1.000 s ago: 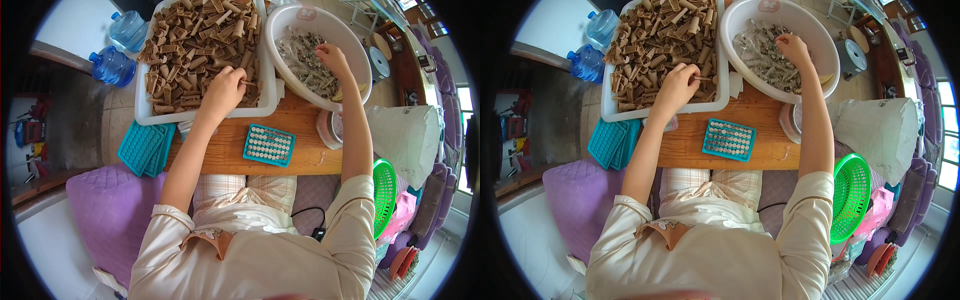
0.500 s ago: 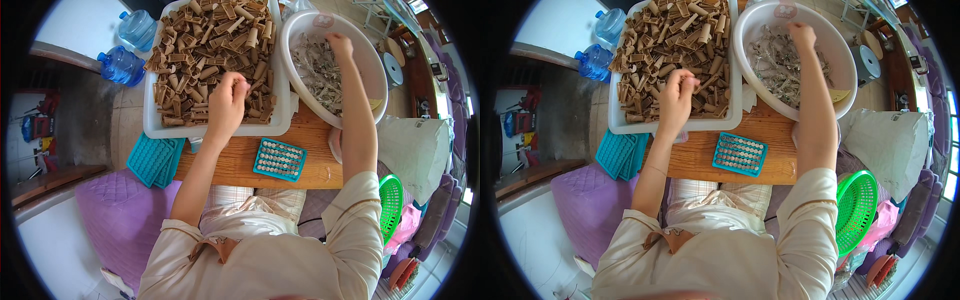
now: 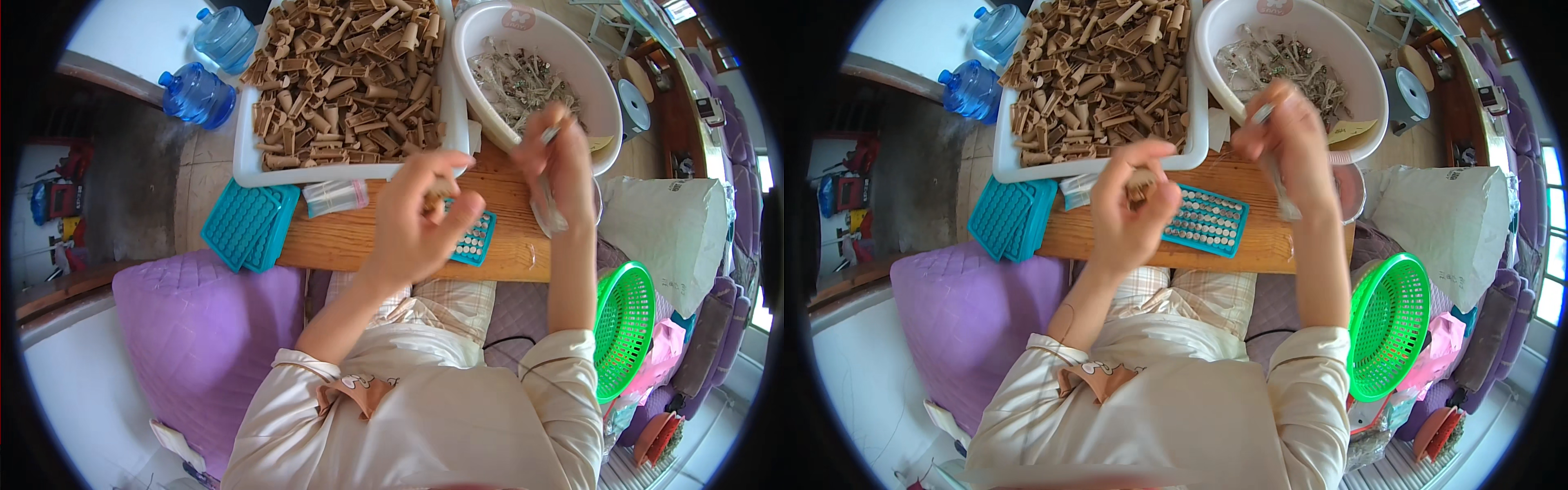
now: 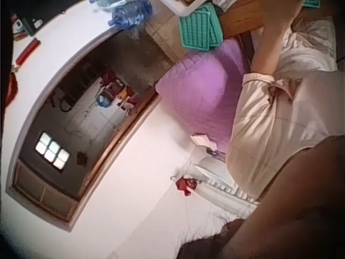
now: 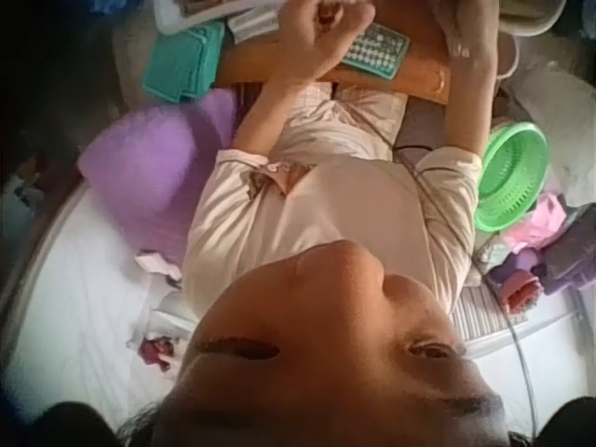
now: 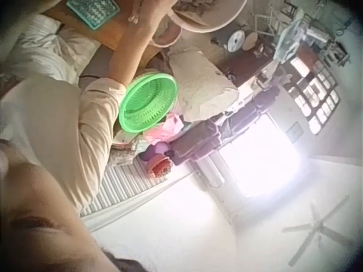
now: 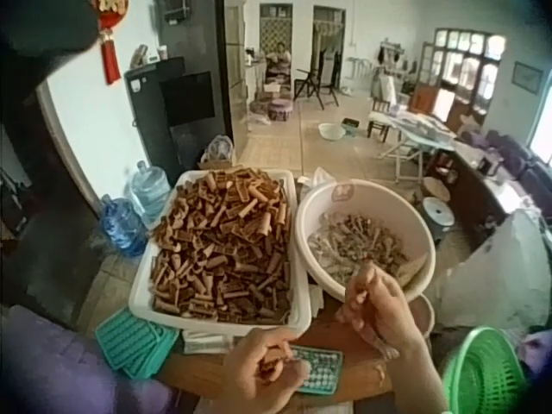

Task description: The person assembles small wooden components into blue silicone grids by hand.

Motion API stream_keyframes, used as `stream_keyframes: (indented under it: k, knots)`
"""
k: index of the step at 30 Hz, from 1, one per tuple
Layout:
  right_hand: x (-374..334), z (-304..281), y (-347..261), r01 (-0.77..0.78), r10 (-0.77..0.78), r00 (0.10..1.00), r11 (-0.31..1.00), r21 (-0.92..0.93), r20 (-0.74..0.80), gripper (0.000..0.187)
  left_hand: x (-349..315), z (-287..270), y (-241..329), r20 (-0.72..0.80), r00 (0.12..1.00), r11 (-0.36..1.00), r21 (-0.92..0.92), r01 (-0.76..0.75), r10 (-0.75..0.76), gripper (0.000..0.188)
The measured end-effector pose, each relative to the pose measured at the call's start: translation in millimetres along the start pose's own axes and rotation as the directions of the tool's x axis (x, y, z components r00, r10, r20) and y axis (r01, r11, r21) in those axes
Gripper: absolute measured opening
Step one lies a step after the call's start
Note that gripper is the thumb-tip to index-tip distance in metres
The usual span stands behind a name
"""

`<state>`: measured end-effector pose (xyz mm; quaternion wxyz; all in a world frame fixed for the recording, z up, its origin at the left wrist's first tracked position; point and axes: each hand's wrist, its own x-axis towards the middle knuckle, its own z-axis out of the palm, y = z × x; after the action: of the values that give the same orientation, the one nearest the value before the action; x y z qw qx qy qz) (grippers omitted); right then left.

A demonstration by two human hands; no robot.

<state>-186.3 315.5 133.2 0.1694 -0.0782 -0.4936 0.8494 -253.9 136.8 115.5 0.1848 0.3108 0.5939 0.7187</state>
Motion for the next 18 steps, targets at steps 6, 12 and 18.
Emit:
stream_keyframes:
  k: [6,12,18]
  knots:
    - [-63.2,58.9,45.2,0.123,-0.224,0.972,0.727,-0.676,-0.064,0.017,-36.7,1.7,20.1,0.029,1.0,0.992,0.124,-0.003,-0.001,0.034]
    - [-94.0,77.7,44.5,0.356,-0.361,0.912,0.462,-0.812,0.194,0.018,-73.9,-15.3,14.8,0.08,0.953,0.909,-0.284,0.304,-0.293,0.023]
    - [-112.3,88.2,46.7,0.165,-0.261,0.965,0.512,-0.843,0.031,0.022,-92.3,-20.8,10.0,0.03,0.971,0.966,-0.097,0.239,-0.238,0.021]
